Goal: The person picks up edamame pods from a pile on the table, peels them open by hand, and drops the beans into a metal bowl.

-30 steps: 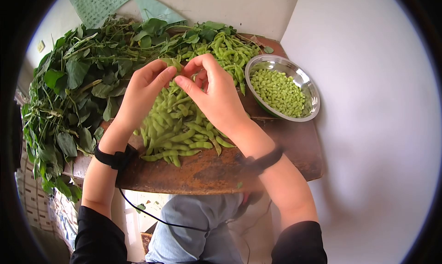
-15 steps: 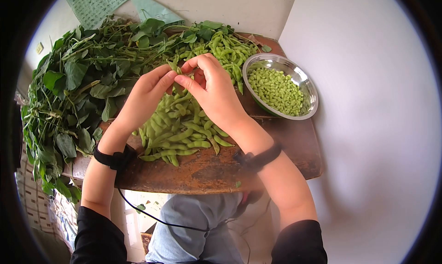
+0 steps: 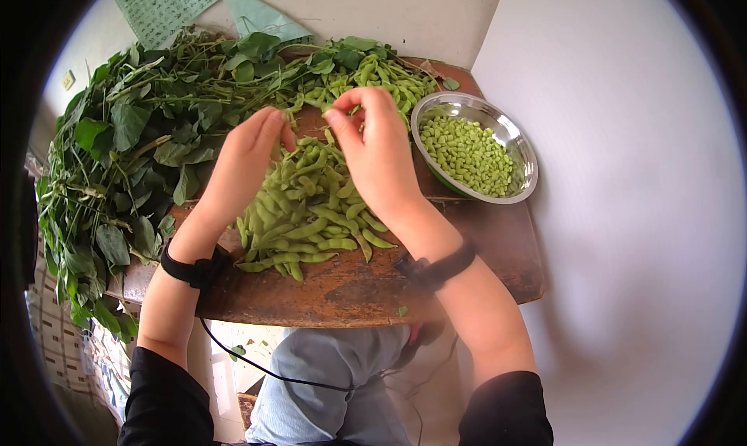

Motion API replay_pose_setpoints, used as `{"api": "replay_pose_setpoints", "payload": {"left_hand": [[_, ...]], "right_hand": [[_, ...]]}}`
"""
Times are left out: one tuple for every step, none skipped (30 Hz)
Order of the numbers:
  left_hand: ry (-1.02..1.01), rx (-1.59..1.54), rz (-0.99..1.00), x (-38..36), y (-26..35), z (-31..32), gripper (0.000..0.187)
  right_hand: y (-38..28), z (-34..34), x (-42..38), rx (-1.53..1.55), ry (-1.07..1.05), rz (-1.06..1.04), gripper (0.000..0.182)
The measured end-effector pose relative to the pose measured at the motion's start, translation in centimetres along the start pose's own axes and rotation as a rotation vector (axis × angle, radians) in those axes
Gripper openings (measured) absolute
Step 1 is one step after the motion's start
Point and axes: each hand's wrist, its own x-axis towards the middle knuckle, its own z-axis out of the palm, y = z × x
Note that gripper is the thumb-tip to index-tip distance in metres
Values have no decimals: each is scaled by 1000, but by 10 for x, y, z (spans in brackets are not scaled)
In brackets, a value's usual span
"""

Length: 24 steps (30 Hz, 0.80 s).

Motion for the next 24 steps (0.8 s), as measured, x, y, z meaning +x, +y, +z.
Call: {"api": "replay_pose_setpoints", "payload": {"left_hand": [[18,-18,-51,1,-3,-2,33],[16,-19,-51,3,-5,-3,33],[11,-57,-61,5,-8,-3,34],[7,-94,-71,5,-9,-3,34],[6,-95,-71,5,-9,-2,34],[-12,-88,-72,4,-7,-2,34],[-32,-80,-75,3,-6,-1,34],[-33,-79,-77,2,-3,-1,34],[-63,-64,-69,1,0,0,34],[-91,-51,-61,1,1,0,33],[-91,-52,-62,1,0,-1,33],[-129,-67,-65,1,-1,-1,34],[-168,-83,-68,1,-1,-1,34],[-170,-83,-69,1,-1,-1,34],[-184,-152,-91,0,0,0,34],[-196,-221,-113,0,1,0,34],[-197,-221,-113,1,0,0,34],[-222,-230,-104,1,-1,-1,34],[-248,-240,-96,1,-2,-1,34],[-248,-241,-97,1,-2,-2,34],[-283,-230,-72,1,-1,-4,34],[-317,-219,-48,1,0,-5,33],[-317,-219,-48,1,2,-5,33],[-301,-295,-62,-1,5,-3,34]], "right_hand": [[3,-1,1,0,0,0,15],[7,-4,3,-18,19,22,16],[8,-5,5,-35,38,44,16],[-1,-8,3,-93,-34,118,17],[3,-7,0,-94,-34,118,17],[7,-4,-3,-172,-174,82,19],[10,-2,-5,-249,-315,47,20],[11,0,-6,-220,-320,68,20],[5,1,-5,-219,-321,69,20],[-1,2,-2,-70,-266,78,19],[-5,1,-1,77,-211,87,19],[-6,1,0,76,-211,88,19],[-6,0,1,85,-226,29,18],[-7,0,1,95,-240,-29,18],[-7,-1,1,95,-240,-28,18],[-7,-1,1,103,-246,-46,18],[-7,-1,1,110,-252,-63,18],[-8,-1,1,109,-254,-60,18],[-7,-1,1,130,-254,-63,17],[-7,-1,2,150,-254,-68,17],[-6,-2,3,149,-255,-68,17],[-5,-2,3,174,-248,-66,15],[-3,-2,3,199,-241,-66,13],[-2,-2,2,199,-241,-65,13]]}}
